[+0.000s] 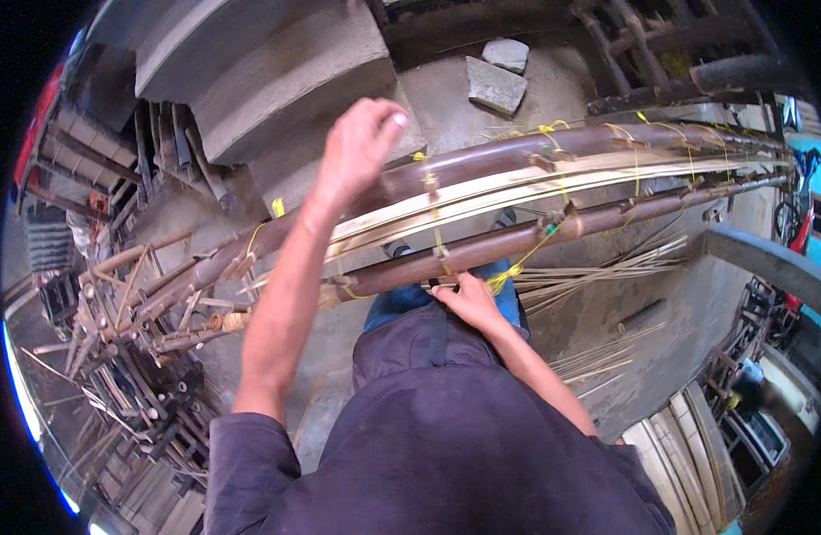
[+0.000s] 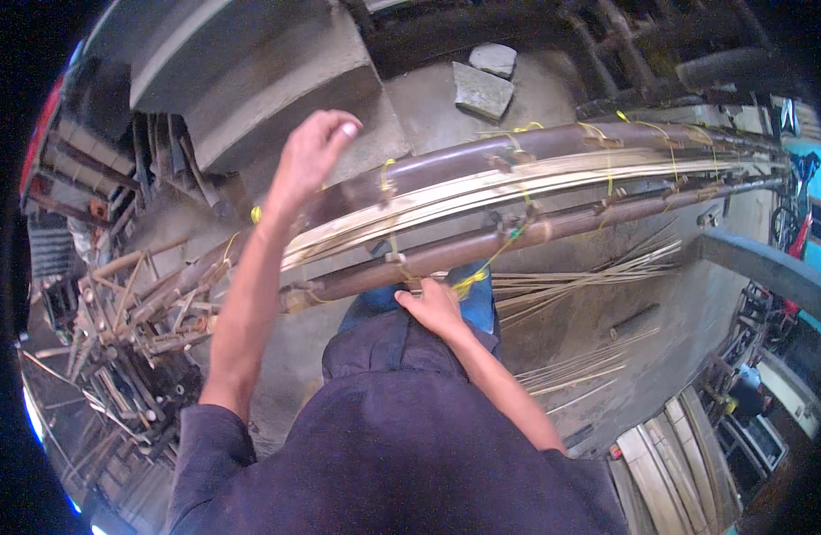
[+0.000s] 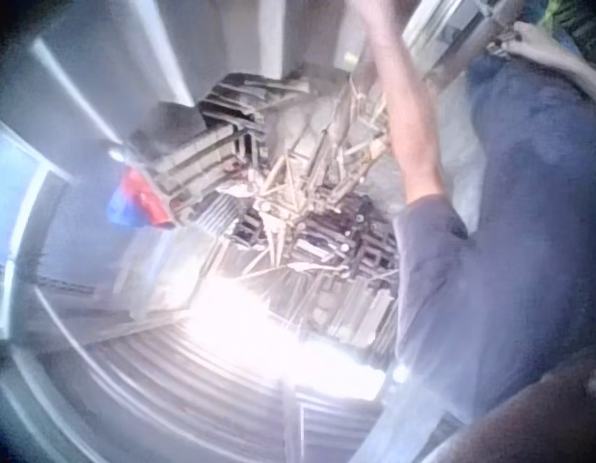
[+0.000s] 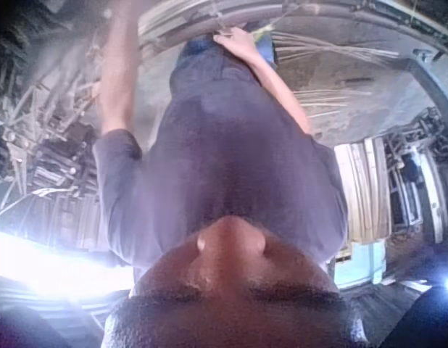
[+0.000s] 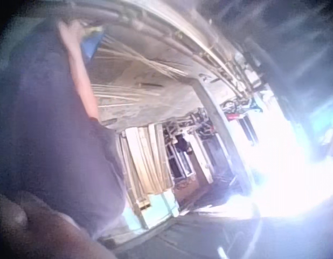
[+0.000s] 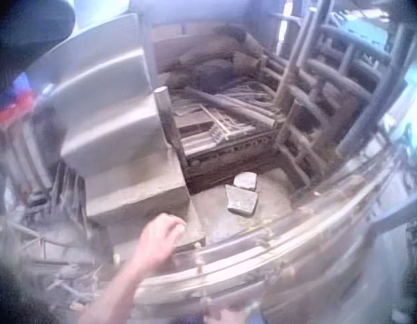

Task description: The person sits on the floor and gathers thin wooden strips, then stands to tie them together with yellow string on a wooden rack. The person repeatedly wraps and knots the string around the strips to secure them.

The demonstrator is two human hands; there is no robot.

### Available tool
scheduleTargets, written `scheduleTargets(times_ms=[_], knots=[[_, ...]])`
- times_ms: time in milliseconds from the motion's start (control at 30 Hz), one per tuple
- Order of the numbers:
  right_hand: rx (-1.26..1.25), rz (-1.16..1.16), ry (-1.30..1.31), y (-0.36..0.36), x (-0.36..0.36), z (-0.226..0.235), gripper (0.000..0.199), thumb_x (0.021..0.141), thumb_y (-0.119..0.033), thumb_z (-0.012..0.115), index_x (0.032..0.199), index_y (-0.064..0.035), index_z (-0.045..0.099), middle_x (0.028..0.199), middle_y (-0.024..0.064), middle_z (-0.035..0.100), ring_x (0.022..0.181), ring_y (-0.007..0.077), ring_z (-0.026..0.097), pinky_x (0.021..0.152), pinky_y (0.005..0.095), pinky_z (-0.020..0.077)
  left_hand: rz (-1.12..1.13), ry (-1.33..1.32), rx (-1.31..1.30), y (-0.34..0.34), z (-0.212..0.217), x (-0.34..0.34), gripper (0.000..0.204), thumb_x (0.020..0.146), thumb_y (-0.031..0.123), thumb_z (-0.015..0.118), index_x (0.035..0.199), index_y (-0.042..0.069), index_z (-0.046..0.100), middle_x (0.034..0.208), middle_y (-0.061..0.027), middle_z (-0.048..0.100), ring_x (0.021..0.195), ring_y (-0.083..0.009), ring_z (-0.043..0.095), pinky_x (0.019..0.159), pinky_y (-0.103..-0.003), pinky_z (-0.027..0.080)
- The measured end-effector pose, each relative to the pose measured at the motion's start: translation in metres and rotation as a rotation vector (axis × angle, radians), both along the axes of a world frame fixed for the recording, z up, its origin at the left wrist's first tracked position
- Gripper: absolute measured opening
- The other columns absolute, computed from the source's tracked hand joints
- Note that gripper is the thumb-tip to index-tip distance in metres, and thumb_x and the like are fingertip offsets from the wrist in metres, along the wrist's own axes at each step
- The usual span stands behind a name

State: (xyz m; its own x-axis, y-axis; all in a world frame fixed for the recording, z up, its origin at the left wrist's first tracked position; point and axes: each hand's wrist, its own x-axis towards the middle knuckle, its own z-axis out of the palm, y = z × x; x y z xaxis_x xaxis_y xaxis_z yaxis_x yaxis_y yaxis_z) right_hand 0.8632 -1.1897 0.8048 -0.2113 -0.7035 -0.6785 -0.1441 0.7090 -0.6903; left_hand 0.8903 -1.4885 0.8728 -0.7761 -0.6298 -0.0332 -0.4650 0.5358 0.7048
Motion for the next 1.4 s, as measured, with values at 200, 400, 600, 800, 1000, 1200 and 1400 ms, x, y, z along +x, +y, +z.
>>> scheduleTargets(times_ms=[200, 400, 600, 800, 1000, 1200, 1400], knots=[[-0.065, 0.406, 0.685, 0.031, 0.001, 0.096, 0.011, 0.083, -0.024, 0.063, 0.089, -0.0169, 0.069, 0.129, 0.0098, 0.051, 0.134, 0.0336, 0.032, 0.102, 0.0716, 0.0145, -0.013, 0.050, 0.097, 0.087, 0.007, 0.078, 0.017, 0.086, 0.017, 0.058, 0.097, 0.005, 0.063, 0.098, -0.0129, 0.060, 0.096, -0.0306, 0.058, 0.084, -0.040, 0.046], [-0.662, -0.706, 0.105, 0.049, -0.012, 0.116, 0.015, 0.088, -0.018, 0.061, 0.093, -0.0036, 0.061, 0.101, 0.0105, 0.066, 0.098, 0.0254, 0.063, 0.097, 0.0407, 0.0421, 0.048, 0.076, 0.132, 0.115, 0.009, 0.090, 0.021, 0.082, 0.012, 0.062, 0.101, 0.004, 0.063, 0.103, -0.0132, 0.059, 0.100, -0.0311, 0.057, 0.088, -0.040, 0.045], [0.221, -1.184, 0.335, 0.153, -0.038, -0.031, 0.014, 0.088, -0.013, 0.057, 0.098, -0.0027, 0.060, 0.088, 0.0059, 0.061, 0.079, 0.0127, 0.057, 0.074, 0.0267, 0.0478, -0.001, 0.116, 0.083, 0.108, 0.006, 0.085, 0.020, 0.082, 0.011, 0.061, 0.100, 0.004, 0.064, 0.101, -0.0125, 0.060, 0.098, -0.0314, 0.057, 0.086, -0.039, 0.045], [-0.099, -0.326, -0.362, -0.021, 0.031, 0.047, 0.036, 0.086, -0.009, 0.063, 0.119, -0.0020, 0.053, 0.095, 0.0085, 0.061, 0.085, 0.0122, 0.057, 0.072, 0.0258, 0.0479, -0.033, 0.078, 0.017, 0.114, -0.003, 0.076, 0.016, 0.081, 0.010, 0.062, 0.097, 0.006, 0.064, 0.094, -0.0106, 0.058, 0.089, -0.0301, 0.055, 0.081, -0.039, 0.047], [-0.582, 0.576, 0.639, -0.102, -0.048, 0.231, 0.009, 0.083, -0.013, 0.061, 0.082, -0.0050, 0.065, 0.075, 0.0112, 0.056, 0.074, 0.0258, 0.059, 0.064, 0.0343, 0.0476, 0.144, 0.162, -0.084, 0.139, -0.011, 0.076, 0.020, 0.076, 0.009, 0.065, 0.096, 0.009, 0.062, 0.094, -0.0077, 0.057, 0.086, -0.0285, 0.055, 0.075, -0.040, 0.048], [-0.688, 0.743, 0.546, -0.218, -0.051, 0.178, 0.018, 0.089, -0.019, 0.055, 0.095, -0.0021, 0.059, 0.082, 0.0142, 0.061, 0.077, 0.0330, 0.061, 0.069, 0.0389, 0.0498, 0.185, 0.240, -0.256, 0.134, -0.032, 0.072, 0.012, 0.075, 0.014, 0.069, 0.084, 0.009, 0.063, 0.086, -0.0075, 0.058, 0.084, -0.0284, 0.056, 0.071, -0.039, 0.048], [-0.612, -0.082, -0.310, -0.209, -0.080, 0.080, 0.027, 0.093, -0.020, 0.053, 0.112, -0.0010, 0.050, 0.067, 0.0104, 0.056, 0.064, 0.0266, 0.057, 0.060, 0.0371, 0.0452, 0.144, 0.200, -0.252, 0.131, -0.034, 0.058, 0.010, 0.077, 0.014, 0.068, 0.085, 0.009, 0.063, 0.084, -0.0075, 0.060, 0.081, -0.0274, 0.057, 0.069, -0.039, 0.047]])
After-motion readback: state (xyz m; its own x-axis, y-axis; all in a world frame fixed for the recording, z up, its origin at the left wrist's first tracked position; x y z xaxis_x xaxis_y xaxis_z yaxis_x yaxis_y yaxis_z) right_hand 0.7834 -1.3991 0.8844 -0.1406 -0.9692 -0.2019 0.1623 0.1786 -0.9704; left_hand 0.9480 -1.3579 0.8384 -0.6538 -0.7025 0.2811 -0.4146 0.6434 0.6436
